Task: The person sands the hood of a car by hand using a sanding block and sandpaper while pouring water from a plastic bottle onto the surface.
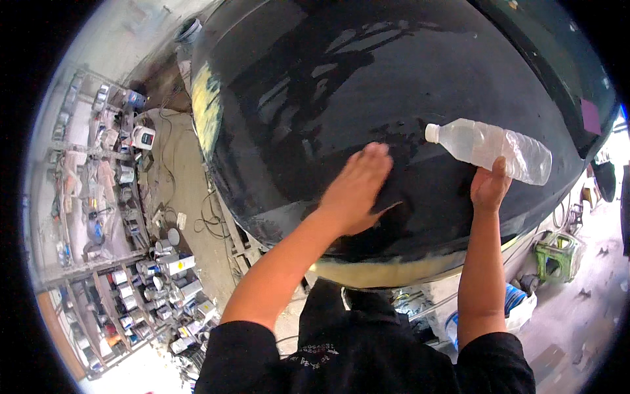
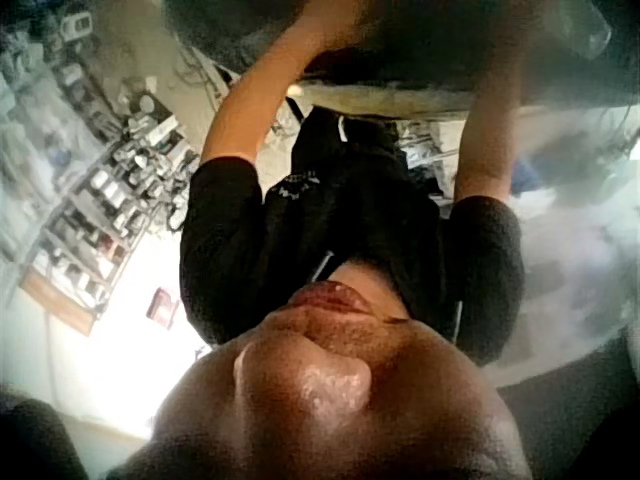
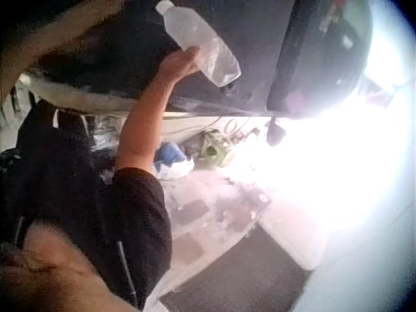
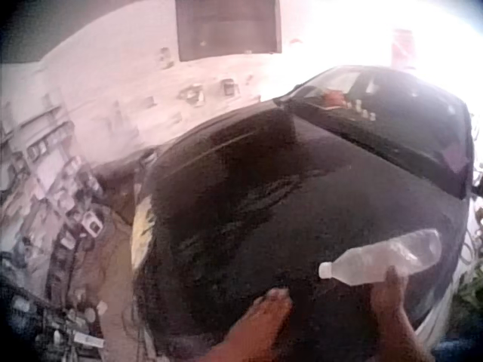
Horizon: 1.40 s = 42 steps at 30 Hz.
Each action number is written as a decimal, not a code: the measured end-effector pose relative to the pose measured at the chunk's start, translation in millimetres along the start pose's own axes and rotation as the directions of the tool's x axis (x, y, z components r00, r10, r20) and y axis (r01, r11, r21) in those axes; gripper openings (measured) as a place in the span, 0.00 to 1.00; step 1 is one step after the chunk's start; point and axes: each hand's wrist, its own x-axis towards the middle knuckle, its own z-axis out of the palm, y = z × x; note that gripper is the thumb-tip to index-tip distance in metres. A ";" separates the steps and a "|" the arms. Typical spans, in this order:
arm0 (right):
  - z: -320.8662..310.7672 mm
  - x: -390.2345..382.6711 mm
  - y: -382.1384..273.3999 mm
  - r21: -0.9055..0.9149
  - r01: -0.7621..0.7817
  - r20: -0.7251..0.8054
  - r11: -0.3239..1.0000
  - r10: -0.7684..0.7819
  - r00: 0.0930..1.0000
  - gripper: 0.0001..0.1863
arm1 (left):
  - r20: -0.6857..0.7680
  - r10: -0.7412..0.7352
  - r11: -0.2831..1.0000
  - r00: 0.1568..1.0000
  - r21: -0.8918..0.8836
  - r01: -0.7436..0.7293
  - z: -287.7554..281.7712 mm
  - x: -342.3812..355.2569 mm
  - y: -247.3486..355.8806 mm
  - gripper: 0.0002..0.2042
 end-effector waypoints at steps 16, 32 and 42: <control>-8.7 1.5 12.2 -0.112 0.009 0.055 0.994 -0.002 0.998 0.31 | -0.339 -0.526 0.812 0.780 0.070 0.579 33.3 -49.8 11.3 0.35; -30.4 14.3 12.6 -0.128 0.042 0.073 0.991 -0.033 0.997 0.32 | -0.334 -0.930 0.226 0.152 -0.197 0.954 38.4 -116.2 -67.0 0.41; -25.5 5.2 15.7 -0.114 0.019 0.037 0.993 -0.015 0.999 0.35 | -0.414 -0.891 0.249 0.186 -0.104 0.963 12.2 -75.1 -106.5 0.41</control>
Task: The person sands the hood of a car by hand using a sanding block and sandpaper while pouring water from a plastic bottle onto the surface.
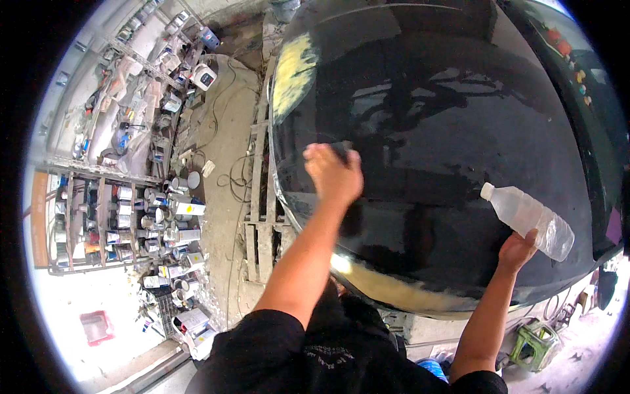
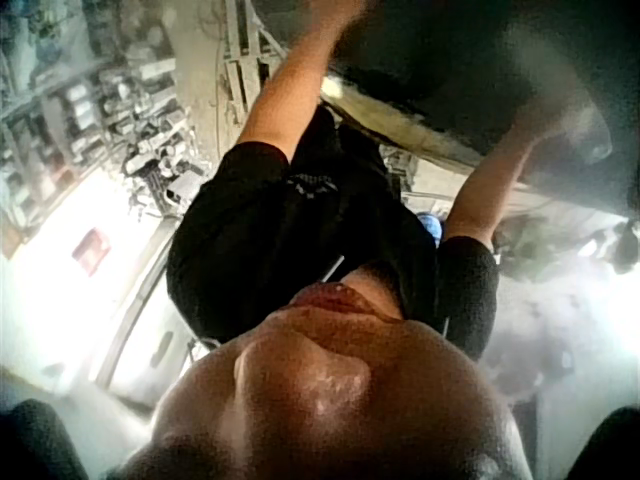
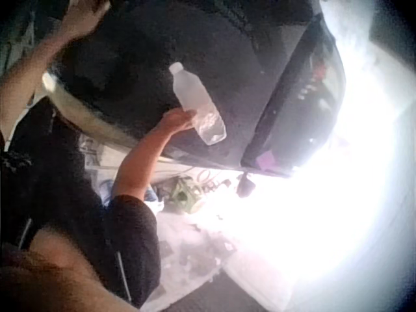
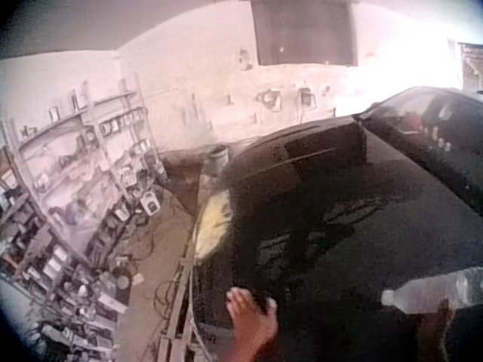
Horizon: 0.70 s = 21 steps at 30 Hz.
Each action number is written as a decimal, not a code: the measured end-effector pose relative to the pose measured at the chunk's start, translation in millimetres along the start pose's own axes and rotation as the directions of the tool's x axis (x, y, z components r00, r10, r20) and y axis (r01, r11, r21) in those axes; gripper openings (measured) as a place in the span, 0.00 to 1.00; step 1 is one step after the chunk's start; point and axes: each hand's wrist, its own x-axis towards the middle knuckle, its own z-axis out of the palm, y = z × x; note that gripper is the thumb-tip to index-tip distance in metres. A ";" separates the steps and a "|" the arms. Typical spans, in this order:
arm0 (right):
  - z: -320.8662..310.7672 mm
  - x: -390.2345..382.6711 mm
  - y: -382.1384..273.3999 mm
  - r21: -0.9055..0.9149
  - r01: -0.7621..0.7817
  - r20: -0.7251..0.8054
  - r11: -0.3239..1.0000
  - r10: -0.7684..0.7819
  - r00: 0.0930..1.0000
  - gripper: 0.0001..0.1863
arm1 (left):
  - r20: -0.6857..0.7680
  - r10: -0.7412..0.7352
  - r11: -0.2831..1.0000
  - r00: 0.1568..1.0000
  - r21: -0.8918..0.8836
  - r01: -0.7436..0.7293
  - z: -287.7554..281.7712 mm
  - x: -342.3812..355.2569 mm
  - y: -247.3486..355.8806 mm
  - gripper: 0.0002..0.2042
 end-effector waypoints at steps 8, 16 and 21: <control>7.5 -5.3 2.1 0.076 -0.053 0.075 0.996 0.047 0.996 0.34 | -0.012 -0.302 0.935 0.953 -0.198 0.294 10.0 72.1 -168.7 0.40; 9.7 -1.9 -5.1 -0.007 -0.009 0.000 1.000 0.009 1.000 0.33 | -0.102 0.503 0.854 0.858 -0.095 -0.512 -18.5 28.8 40.8 0.36; 27.4 -3.3 0.0 -0.142 -0.015 -0.023 0.990 0.012 1.000 0.30 | 0.165 0.749 0.663 0.642 -0.216 -0.717 -40.3 -27.9 14.6 0.36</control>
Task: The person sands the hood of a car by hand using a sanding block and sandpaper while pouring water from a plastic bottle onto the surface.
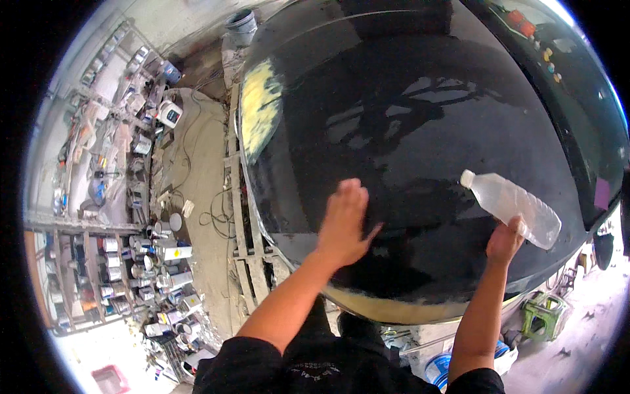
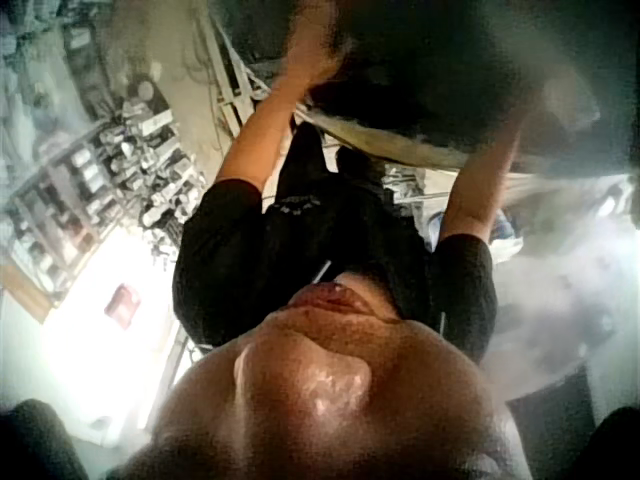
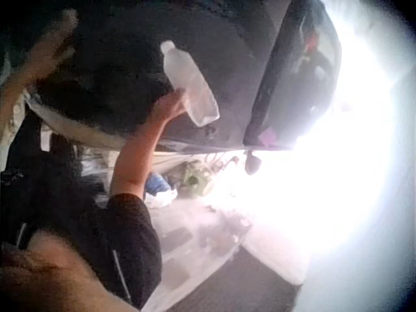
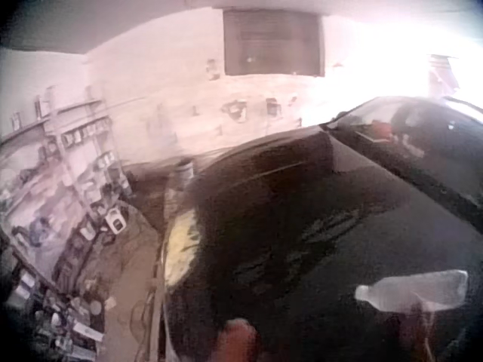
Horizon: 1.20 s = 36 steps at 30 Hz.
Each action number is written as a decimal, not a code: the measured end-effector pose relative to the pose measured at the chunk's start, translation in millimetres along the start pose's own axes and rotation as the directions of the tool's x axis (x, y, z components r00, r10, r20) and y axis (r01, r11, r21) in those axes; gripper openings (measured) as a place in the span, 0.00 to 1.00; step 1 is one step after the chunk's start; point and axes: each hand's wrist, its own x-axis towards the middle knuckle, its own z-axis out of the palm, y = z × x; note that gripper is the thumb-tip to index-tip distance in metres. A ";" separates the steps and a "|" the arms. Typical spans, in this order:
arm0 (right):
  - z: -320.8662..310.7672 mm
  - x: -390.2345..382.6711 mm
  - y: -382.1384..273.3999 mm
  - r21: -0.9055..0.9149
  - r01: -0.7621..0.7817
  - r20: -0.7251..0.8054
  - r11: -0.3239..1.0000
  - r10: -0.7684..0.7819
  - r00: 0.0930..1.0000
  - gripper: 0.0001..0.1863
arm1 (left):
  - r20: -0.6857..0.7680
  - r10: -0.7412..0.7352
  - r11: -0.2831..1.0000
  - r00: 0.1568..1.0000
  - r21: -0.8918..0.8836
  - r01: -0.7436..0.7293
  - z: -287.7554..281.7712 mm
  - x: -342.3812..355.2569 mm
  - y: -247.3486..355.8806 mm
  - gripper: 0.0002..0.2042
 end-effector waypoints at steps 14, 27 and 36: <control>101.3 61.7 13.6 -0.040 0.095 0.003 0.995 -0.095 0.995 0.25 | 0.158 0.281 0.959 0.947 -0.011 -0.283 -15.4 44.4 -3.3 0.43; 123.2 67.4 9.3 0.081 -0.070 -0.161 0.994 0.083 0.983 0.23 | -0.048 0.224 0.966 0.973 0.145 -0.215 2.8 109.0 -0.6 0.38; 118.8 66.2 14.3 -0.099 -0.135 -0.088 0.986 0.127 0.988 0.27 | -0.256 -0.325 0.930 0.910 0.089 0.357 -52.3 198.7 -110.2 0.33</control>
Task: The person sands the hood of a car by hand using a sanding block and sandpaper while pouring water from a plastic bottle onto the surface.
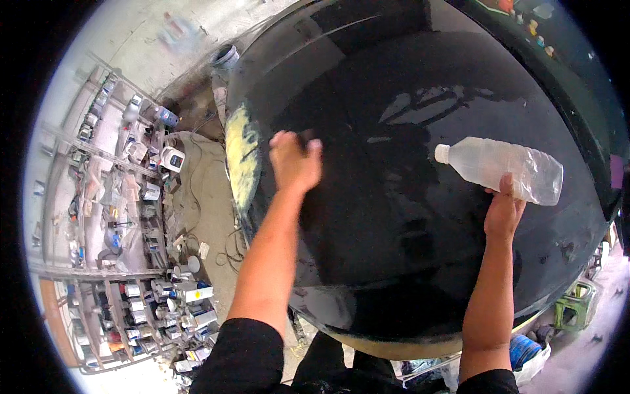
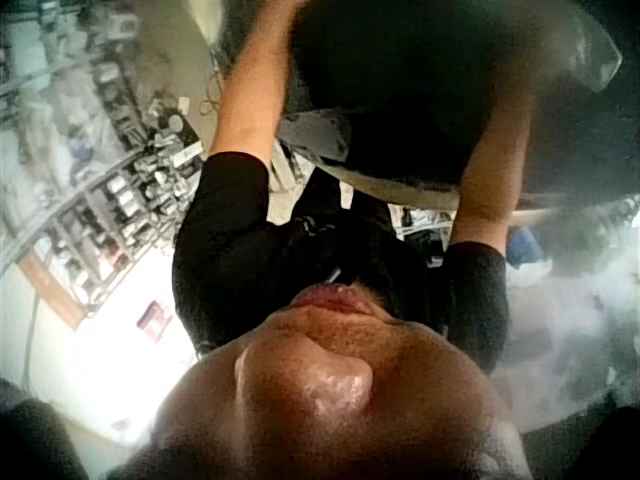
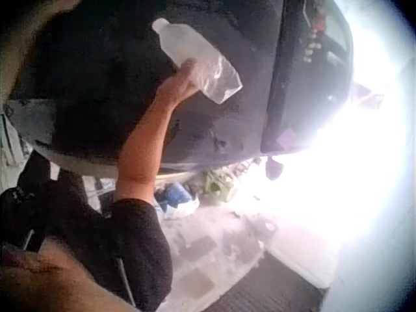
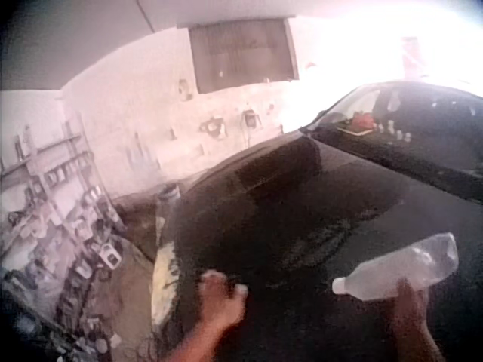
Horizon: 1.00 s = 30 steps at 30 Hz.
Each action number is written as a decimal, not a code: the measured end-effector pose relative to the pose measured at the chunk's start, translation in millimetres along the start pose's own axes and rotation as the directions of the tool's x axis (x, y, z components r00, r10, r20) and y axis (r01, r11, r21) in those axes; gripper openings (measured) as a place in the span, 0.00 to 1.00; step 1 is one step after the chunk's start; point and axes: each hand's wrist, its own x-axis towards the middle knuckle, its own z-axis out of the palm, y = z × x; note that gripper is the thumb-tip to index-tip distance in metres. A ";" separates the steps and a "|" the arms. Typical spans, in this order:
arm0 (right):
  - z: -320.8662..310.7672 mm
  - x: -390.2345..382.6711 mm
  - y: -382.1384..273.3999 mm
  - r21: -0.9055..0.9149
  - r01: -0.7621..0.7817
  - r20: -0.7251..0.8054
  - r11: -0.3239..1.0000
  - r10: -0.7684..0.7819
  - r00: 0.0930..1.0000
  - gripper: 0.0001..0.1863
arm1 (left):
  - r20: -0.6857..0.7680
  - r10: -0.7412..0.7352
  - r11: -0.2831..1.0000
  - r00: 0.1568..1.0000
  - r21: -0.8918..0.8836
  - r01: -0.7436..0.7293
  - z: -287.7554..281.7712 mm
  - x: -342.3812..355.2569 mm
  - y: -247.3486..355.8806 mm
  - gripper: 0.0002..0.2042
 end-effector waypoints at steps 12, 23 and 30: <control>-0.5 -0.6 16.3 0.094 -0.016 0.047 0.995 0.012 0.999 0.26 | -0.177 -0.139 0.990 0.974 -0.058 0.131 16.8 1.6 -132.9 0.31; -11.6 5.9 8.5 -0.007 0.119 -0.031 0.993 -0.119 0.992 0.23 | 0.105 0.358 0.932 0.928 -0.093 -0.349 -5.2 -130.6 -52.7 0.34; -16.6 6.1 27.2 0.105 -0.009 0.002 0.994 0.009 1.000 0.27 | 0.027 0.135 0.990 0.990 -0.032 -0.134 2.8 1.8 -18.4 0.35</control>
